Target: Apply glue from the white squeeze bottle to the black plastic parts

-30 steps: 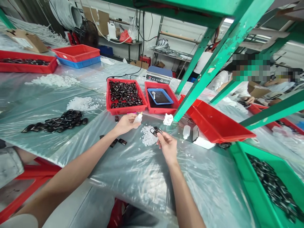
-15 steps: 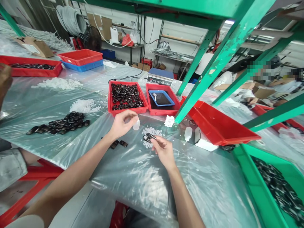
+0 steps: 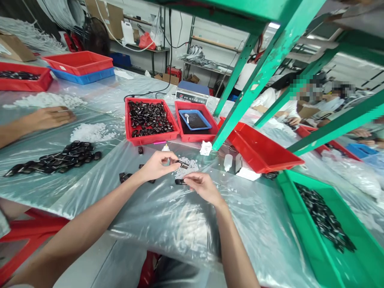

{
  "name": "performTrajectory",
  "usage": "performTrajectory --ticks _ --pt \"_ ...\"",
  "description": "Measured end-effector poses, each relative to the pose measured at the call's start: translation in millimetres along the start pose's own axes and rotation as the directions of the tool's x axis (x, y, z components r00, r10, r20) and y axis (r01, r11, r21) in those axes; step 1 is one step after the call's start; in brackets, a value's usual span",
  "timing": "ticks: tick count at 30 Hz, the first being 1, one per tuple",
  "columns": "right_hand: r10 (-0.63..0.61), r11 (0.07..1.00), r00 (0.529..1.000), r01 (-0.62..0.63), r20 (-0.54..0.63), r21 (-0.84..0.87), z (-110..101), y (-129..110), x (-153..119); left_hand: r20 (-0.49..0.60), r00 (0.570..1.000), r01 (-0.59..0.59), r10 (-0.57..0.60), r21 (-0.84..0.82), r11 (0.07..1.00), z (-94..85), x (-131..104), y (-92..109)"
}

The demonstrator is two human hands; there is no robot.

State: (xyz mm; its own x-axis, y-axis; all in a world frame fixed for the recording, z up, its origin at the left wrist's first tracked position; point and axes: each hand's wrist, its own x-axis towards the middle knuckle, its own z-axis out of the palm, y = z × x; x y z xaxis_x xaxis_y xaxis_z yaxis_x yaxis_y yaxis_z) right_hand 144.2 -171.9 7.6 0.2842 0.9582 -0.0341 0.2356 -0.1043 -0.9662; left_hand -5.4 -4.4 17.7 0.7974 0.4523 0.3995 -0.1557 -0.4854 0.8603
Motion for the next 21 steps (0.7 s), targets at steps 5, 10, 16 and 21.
performTrajectory --ticks 5,10,16,21 --pt "0.045 0.974 0.999 -0.037 0.028 -0.222 -14 -11 -30 -0.006 0.999 0.048 -0.049 -0.085 0.995 7.5 0 -3" --pt "0.097 0.939 0.993 -0.113 -0.066 -0.326 -13 0 -62 0.022 0.998 0.054 -0.051 -0.148 0.987 16.7 -4 1" --pt "-0.038 0.964 0.946 -0.05 -0.322 -0.261 -9 -1 -61 0.005 1.0 0.03 -0.03 -0.251 0.967 22.6 -5 8" --pt "-0.181 0.982 0.844 0.127 -0.505 -0.139 30 -27 -24 -0.004 0.999 0.032 -0.037 -0.385 0.922 30.2 -5 7"
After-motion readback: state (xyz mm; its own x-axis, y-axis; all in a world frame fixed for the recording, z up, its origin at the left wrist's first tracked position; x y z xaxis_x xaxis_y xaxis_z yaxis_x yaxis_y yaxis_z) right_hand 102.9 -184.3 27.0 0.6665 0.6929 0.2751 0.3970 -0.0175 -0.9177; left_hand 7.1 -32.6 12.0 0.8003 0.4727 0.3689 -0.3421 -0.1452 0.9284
